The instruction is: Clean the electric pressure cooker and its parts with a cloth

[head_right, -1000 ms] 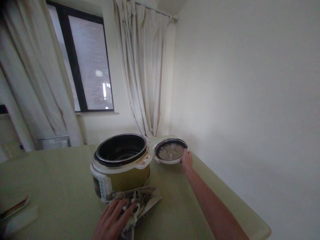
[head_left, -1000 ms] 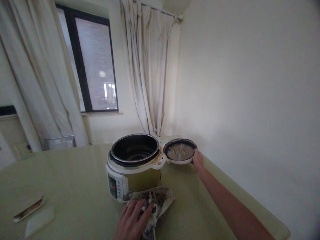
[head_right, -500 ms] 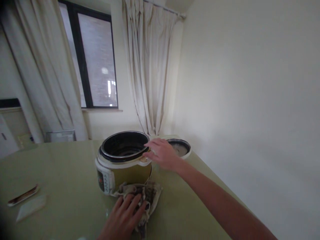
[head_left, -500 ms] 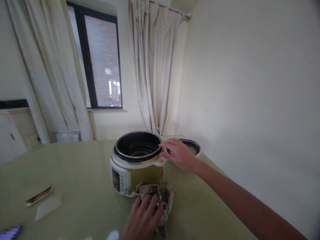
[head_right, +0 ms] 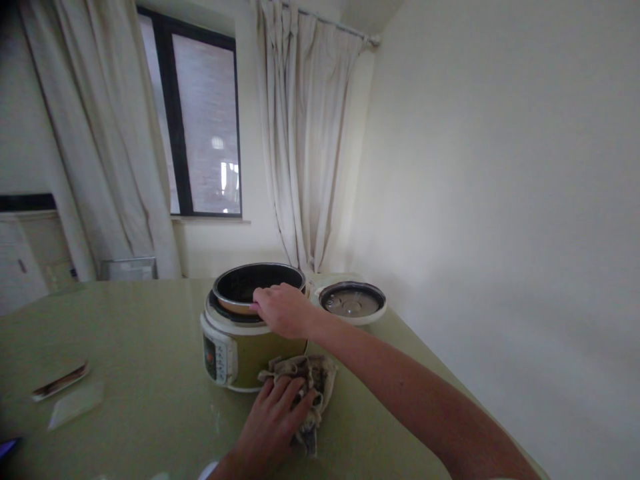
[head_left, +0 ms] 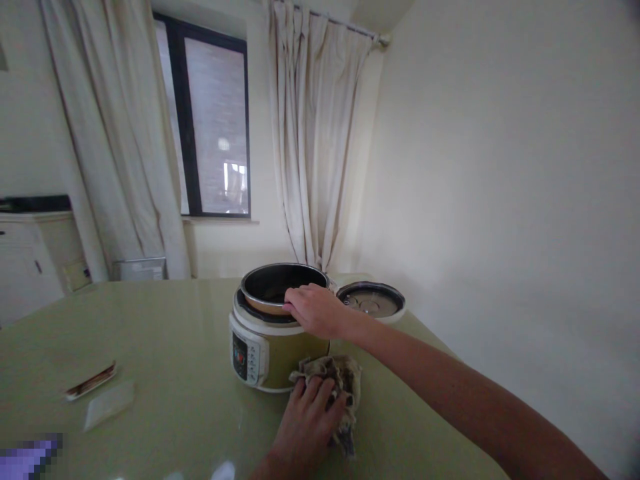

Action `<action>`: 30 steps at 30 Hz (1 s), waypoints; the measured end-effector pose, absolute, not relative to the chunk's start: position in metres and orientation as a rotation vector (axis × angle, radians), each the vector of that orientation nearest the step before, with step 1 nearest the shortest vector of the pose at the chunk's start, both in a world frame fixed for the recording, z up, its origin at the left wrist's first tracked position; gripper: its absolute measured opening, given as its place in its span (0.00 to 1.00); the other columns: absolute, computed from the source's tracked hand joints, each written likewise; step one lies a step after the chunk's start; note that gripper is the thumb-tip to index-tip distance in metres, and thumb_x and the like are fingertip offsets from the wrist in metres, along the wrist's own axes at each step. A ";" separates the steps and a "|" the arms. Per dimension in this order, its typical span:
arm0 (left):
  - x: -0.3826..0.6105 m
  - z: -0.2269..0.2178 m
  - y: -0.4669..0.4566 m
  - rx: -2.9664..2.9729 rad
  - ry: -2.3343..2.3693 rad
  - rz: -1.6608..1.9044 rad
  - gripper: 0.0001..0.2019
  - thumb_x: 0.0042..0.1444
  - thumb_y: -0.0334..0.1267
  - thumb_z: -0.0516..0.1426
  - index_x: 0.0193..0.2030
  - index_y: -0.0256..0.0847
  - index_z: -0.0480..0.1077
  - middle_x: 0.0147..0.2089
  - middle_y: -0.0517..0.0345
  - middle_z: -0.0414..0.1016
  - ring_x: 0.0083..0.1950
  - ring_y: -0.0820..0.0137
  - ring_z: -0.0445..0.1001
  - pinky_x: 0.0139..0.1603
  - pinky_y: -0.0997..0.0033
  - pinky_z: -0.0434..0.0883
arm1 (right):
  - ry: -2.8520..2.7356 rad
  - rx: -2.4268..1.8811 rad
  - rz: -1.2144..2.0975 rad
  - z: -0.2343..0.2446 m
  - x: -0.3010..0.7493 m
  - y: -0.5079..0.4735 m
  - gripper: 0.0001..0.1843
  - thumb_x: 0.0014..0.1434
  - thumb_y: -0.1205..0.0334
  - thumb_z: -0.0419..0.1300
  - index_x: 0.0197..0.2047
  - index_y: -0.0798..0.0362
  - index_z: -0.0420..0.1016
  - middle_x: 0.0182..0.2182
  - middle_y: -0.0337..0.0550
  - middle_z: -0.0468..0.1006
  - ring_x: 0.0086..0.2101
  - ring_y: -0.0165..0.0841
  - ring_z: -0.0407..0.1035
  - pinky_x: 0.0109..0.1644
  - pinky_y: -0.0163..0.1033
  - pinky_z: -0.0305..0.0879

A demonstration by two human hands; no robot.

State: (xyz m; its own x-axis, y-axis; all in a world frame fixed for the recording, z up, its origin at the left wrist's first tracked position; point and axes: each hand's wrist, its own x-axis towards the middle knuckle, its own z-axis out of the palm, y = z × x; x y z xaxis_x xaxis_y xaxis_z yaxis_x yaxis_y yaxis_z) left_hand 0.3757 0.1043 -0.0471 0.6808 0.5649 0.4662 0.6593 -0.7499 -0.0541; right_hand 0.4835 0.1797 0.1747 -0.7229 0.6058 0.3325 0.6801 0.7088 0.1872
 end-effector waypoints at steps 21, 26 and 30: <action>0.395 -0.033 0.097 -2.476 -1.114 -0.665 0.27 0.65 0.39 0.59 0.71 0.47 0.69 0.77 0.44 0.63 0.61 0.50 0.72 0.55 0.46 0.73 | -2.219 -1.009 -0.612 0.181 0.473 0.202 0.25 0.77 0.44 0.52 0.35 0.53 0.75 0.33 0.43 0.81 0.38 0.34 0.72 0.45 0.41 0.53; 0.396 -0.018 0.097 -2.610 -1.293 -0.545 0.39 0.58 0.38 0.65 0.76 0.47 0.63 0.80 0.42 0.58 0.67 0.47 0.70 0.61 0.43 0.73 | -1.847 -1.112 -0.564 0.200 0.484 0.223 0.24 0.78 0.46 0.51 0.34 0.51 0.72 0.30 0.42 0.77 0.33 0.34 0.67 0.41 0.40 0.52; 0.390 -0.009 0.099 -2.658 -1.392 -0.490 0.43 0.54 0.38 0.68 0.76 0.48 0.62 0.82 0.44 0.53 0.69 0.46 0.69 0.65 0.40 0.71 | -1.556 -1.059 -0.478 0.221 0.509 0.221 0.28 0.77 0.44 0.49 0.28 0.50 0.65 0.23 0.37 0.69 0.27 0.32 0.61 0.35 0.39 0.52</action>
State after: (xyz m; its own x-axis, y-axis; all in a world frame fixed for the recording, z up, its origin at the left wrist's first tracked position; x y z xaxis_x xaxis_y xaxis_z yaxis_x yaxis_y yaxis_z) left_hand 0.3900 0.0985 -0.0091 0.5299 0.7822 0.3277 0.8149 -0.5766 0.0589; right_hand 0.5091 0.2207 0.2212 0.0422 0.3659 0.9297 0.8250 0.5122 -0.2390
